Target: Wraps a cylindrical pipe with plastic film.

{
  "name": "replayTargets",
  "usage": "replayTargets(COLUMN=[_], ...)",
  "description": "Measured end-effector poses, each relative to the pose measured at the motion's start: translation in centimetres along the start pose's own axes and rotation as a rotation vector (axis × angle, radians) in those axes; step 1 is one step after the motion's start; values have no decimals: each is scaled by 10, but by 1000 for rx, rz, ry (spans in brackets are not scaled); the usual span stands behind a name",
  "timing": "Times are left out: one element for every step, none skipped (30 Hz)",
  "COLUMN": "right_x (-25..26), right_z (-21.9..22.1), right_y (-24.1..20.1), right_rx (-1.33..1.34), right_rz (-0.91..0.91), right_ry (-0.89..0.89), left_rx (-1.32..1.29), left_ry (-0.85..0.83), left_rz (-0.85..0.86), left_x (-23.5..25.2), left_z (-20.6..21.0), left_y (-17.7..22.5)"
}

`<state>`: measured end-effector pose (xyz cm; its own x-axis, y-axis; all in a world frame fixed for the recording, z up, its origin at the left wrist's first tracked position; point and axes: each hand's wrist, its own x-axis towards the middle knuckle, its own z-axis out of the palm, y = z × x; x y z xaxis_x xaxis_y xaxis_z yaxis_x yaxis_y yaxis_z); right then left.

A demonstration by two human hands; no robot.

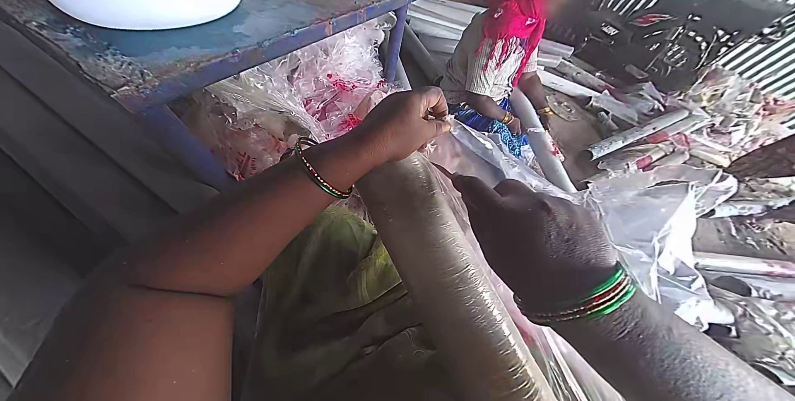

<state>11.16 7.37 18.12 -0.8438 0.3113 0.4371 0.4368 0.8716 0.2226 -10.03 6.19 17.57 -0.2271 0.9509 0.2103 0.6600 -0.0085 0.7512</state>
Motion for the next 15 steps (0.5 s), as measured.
replayTargets(right_x=[-2, -3, -5, -7, -9, -11, -14, -18, -23, -29, -36, -44, -51, -57, -63], right_z=[0, -1, -3, -3, -3, -4, -4, -5, -7, -10, -8, -5, -4, -6, -7], right_y=[-3, -6, -9, -10, -9, -7, -4, -2, -2, -4, -2, 0, 1, 0, 0], right_rx=[-18, -37, -51, -59, -65, -49, -33, -14, 16, 55, 59, 45, 28, 17, 14], right_rz=[-6, -9, -5, 4, 10, 18, 26, 36, 52, 75, 70, 65, 68, 76, 85], right_ry=[-4, -22, -51, -68, -72, -76, -78, -73, -76, -96, -93, -81, -82, -92, -103], left_rx=[-2, -2, 2, 9, 16, 19, 23, 23, 25, 19, 14, 13, 9, 9, 10], left_ry=[2, 0, -2, -3, -2, 1, 4, 4, 2, -1, -3, -7, -5, 0, 0], left_rz=[-5, -11, -14, -15, -14, -14, -13, -14, -14, -21, -30, -42, -47, -47, -42], left_x=[-1, -1, -2, -2, -3, -4, -5, -6, -7, -8, -9, -9, -10, -10, -11], left_z=[1, 1, 1, 2, 2, 3, 3, 3, 3, 2, 2, 2, 3, 4, 4], left_y=[0, 1, 1, 1, 1, 0, 0, 0, 1, 1, 1, 1, 0, -1, -2])
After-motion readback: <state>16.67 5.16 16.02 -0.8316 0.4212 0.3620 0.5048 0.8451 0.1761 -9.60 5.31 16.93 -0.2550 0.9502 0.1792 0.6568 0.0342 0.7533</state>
